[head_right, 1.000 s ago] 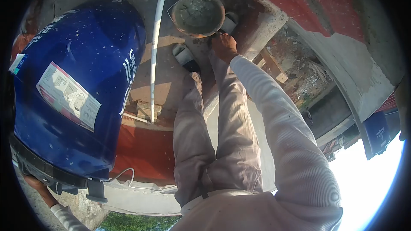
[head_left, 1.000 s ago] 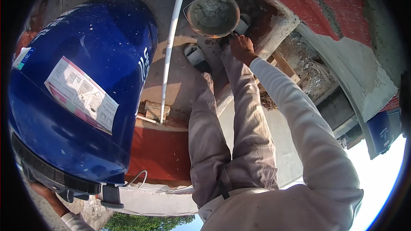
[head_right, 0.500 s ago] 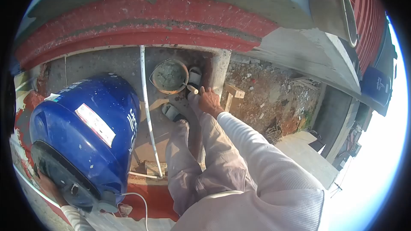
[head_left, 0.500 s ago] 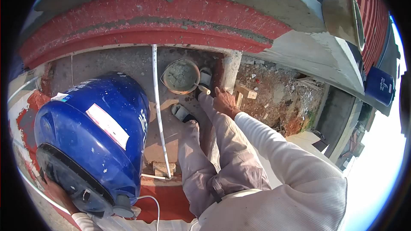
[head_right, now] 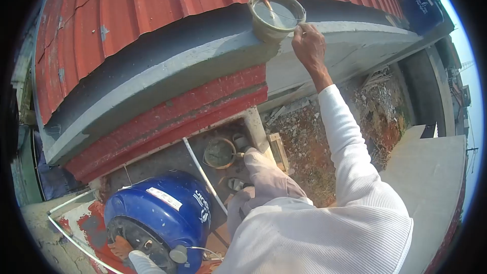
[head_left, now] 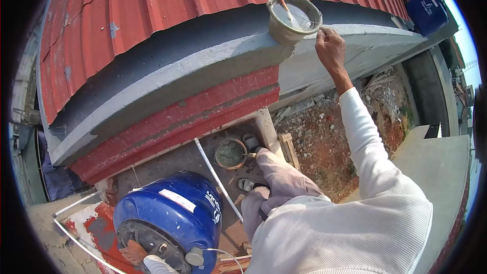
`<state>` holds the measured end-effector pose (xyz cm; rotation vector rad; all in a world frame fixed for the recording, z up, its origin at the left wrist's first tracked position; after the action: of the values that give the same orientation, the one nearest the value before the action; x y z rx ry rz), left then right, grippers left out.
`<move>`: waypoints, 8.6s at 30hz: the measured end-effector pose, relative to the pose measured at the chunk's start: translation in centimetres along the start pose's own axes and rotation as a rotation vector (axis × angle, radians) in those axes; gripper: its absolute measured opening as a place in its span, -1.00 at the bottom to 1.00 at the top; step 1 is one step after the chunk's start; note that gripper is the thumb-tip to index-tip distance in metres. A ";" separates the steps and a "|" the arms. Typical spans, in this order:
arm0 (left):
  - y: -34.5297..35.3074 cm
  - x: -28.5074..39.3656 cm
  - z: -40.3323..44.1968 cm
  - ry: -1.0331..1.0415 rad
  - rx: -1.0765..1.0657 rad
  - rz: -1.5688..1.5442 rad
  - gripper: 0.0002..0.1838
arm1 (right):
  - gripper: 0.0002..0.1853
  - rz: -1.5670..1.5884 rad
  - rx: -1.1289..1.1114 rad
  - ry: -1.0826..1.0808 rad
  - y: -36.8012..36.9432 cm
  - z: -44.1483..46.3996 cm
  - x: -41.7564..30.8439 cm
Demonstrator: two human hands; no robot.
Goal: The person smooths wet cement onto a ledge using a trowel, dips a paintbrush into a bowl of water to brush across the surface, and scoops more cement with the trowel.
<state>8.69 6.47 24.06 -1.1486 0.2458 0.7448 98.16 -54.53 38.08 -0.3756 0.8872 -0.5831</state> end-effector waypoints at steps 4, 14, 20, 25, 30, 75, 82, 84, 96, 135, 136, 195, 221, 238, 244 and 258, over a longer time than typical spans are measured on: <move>-9.8 2.8 -5.7 -0.035 0.231 -0.303 -0.36 | -0.65 -0.068 -0.207 0.069 2.9 10.5 3.0; -14.1 13.0 -37.5 0.212 -1.020 -1.018 -0.44 | -0.50 -0.402 -0.715 0.335 18.5 17.3 12.4; -12.7 9.9 -52.2 0.308 -1.687 -0.824 -0.41 | -0.63 -0.046 -0.602 0.117 14.2 18.8 10.6; -11.4 10.8 -51.0 0.247 -1.755 -0.771 -0.42 | -0.51 -0.016 -0.540 0.049 5.3 20.3 4.2; -10.4 13.4 -47.6 0.221 -1.734 -0.806 -0.43 | -0.51 0.193 -0.160 -0.077 4.2 16.7 5.0; -58.2 75.0 -38.1 1.610 0.133 -0.847 -0.29 | -0.76 0.706 0.657 0.514 22.6 -17.7 23.1; -58.2 73.9 -38.4 1.439 0.015 -0.777 -0.28 | -0.65 1.043 0.326 0.267 29.4 -22.1 6.3; -58.2 74.4 -38.1 1.421 0.024 -0.760 -0.28 | -0.66 1.112 0.252 0.216 28.9 -22.3 7.3; -58.3 73.5 -38.6 1.432 -0.035 -0.784 -0.27 | -0.76 0.513 0.571 0.271 22.2 -17.9 20.9; -57.2 74.8 -37.9 1.512 -0.267 -0.922 -0.37 | -0.75 0.569 0.604 0.415 23.7 -23.3 30.3; -57.2 74.9 -37.9 1.514 -0.270 -0.911 -0.37 | -0.76 0.617 0.534 0.465 25.6 -23.9 27.8; -57.8 73.0 -37.5 1.585 -0.336 -1.127 -0.30 | -0.66 0.922 0.358 0.273 32.6 -23.5 -0.8; -45.2 68.9 -18.4 1.305 0.050 -0.687 -0.34 | -0.70 0.927 -0.092 0.015 34.4 -22.7 -6.7; -45.4 69.1 -18.4 1.296 0.066 -0.712 -0.35 | -0.67 1.023 0.186 0.280 34.0 -24.5 -6.5; -44.9 69.6 -18.1 1.307 0.057 -0.690 -0.35 | -0.53 1.449 0.392 0.884 33.8 -25.7 5.1; -44.7 69.9 -17.8 1.300 0.079 -0.723 -0.34 | -0.71 2.040 0.854 1.056 35.8 -26.5 9.5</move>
<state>92.61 9.90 11.97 -1.3779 0.8609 -0.7274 92.78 -34.12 -2.26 1.6727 1.3569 0.9118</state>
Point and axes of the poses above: each hand's wrist, its own z-axis towards the middle knuckle, its own y-axis out of the palm, x = y × z, the point moved 5 cm from there along z, towards the middle knuckle, and after that the axes turned 15 degrees about z, right-handed, at the moved point
